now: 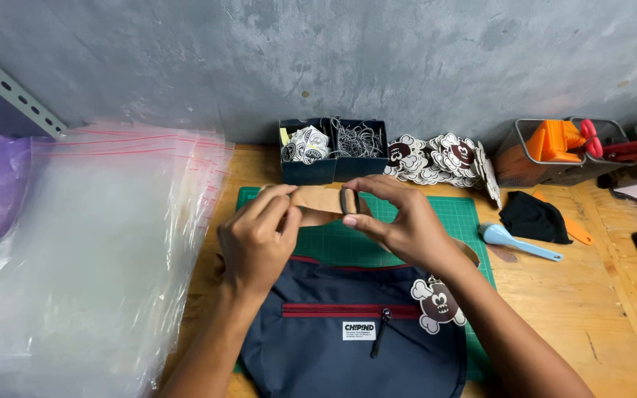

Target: The person wipes a dark blue fanny pack with a small blue tool, then attaches a cartoon bear keychain to the zipper. They fold the strap, place the bag into a clear plastic bag, and seal it.

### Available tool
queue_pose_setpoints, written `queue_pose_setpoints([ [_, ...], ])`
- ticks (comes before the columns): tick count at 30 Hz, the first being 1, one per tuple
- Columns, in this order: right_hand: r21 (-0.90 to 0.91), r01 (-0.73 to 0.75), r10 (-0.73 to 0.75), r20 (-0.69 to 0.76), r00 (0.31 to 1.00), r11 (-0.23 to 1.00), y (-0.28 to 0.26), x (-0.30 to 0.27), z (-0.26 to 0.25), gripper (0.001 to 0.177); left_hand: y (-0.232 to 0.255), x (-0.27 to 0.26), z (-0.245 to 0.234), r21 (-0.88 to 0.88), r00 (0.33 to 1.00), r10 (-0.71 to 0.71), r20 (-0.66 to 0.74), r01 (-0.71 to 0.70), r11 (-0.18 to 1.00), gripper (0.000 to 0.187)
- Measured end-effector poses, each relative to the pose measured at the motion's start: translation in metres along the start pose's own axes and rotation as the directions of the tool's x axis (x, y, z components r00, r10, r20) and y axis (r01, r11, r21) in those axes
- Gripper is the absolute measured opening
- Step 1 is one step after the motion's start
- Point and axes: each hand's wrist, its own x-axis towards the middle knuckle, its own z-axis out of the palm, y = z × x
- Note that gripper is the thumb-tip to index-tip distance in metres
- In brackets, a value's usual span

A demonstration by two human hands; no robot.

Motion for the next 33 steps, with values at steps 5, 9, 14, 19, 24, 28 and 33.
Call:
queue_pose_setpoints([
  [5, 0.003, -0.148, 0.148, -0.012, 0.989, 0.989, 0.033, -0.018, -0.023, 0.046, -0.032, -0.002, -0.008, 0.017, 0.996, -0.082, -0.017, 0.083, 0.996, 0.024],
  [9, -0.055, -0.365, 0.365, -0.007, 0.931, 0.929, 0.097, -0.048, -0.047, 0.046, -0.052, 0.002, -0.018, 0.035, 0.974, -0.218, -0.068, 0.221, 0.975, 0.029],
  [14, -0.036, -0.604, 0.605, 0.074, 0.793, 0.796, 0.060, -0.059, -0.085, 0.039, -0.085, -0.014, -0.024, 0.020, 0.929, -0.351, -0.120, 0.356, 0.934, 0.027],
  [19, -0.057, -0.700, 0.700, 0.137, 0.701, 0.712, 0.057, -0.062, -0.106, 0.038, -0.052, 0.000, -0.023, -0.081, 0.820, -0.554, 0.146, 0.568, 0.819, 0.017],
  [24, -0.230, -0.670, 0.708, 0.202, 0.677, 0.706, 0.065, -0.059, -0.104, 0.054, -0.030, 0.010, -0.031, 0.264, 0.353, -0.528, 0.772, 0.577, 0.773, 0.044],
  [28, -0.308, -0.514, 0.585, 0.215, 0.782, 0.800, 0.062, -0.061, -0.084, 0.071, -0.010, 0.022, -0.041, 0.190, 0.290, -0.433, 0.854, 0.600, 0.777, 0.036],
  [33, -0.429, -0.441, 0.577, 0.265, 0.773, 0.788, 0.077, -0.066, -0.076, 0.033, -0.025, 0.001, -0.023, 0.309, 0.246, -0.482, 0.841, 0.513, 0.801, 0.021],
])
